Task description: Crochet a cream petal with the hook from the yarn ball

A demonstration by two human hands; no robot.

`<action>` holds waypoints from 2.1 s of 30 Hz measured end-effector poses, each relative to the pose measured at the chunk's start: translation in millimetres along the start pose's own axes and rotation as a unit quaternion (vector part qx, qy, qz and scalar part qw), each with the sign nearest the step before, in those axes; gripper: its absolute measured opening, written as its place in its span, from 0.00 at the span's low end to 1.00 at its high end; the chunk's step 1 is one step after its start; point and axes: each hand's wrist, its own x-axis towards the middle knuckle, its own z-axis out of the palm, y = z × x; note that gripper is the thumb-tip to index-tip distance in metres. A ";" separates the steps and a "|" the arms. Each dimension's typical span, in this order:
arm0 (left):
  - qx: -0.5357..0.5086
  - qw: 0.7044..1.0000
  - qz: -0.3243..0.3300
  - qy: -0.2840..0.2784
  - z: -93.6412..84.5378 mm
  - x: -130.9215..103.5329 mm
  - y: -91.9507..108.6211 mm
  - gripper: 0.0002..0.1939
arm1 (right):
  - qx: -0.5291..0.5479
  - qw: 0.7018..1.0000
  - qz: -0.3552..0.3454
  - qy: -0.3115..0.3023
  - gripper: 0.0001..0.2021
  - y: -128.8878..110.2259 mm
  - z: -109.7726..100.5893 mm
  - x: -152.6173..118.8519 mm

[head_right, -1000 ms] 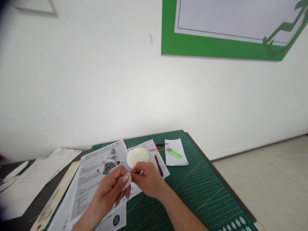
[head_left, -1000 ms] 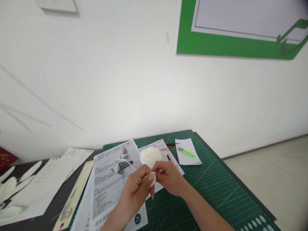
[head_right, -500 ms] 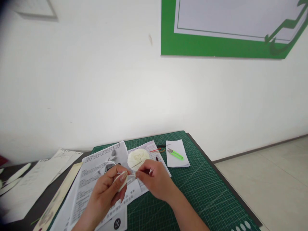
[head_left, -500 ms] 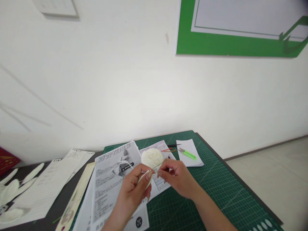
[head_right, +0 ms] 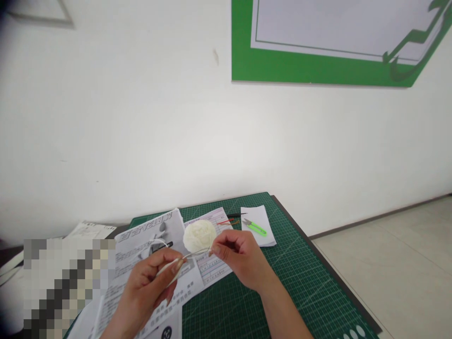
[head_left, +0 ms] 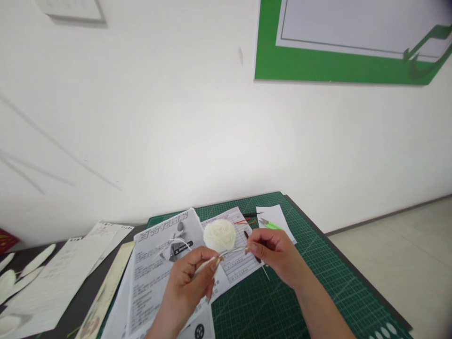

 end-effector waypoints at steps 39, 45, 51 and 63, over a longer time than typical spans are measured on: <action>0.236 0.965 0.102 0.059 5.3 6.3 -13.0 0.10 | -0.215 0.970 -0.091 0.062 0.08 -3.9 14.1 -9.3; 0.148 0.989 0.018 -0.010 4.4 6.2 -1.6 0.12 | -0.172 0.973 -0.094 0.123 0.10 -1.8 13.4 -4.2; 0.055 0.996 -0.040 -0.062 -1.5 6.8 -1.5 0.12 | -0.130 0.980 -0.039 0.142 0.10 0.3 7.0 1.5; 0.032 0.996 -0.046 -0.071 -2.8 6.8 -4.6 0.13 | -0.029 0.992 0.016 0.119 0.14 0.0 3.4 1.7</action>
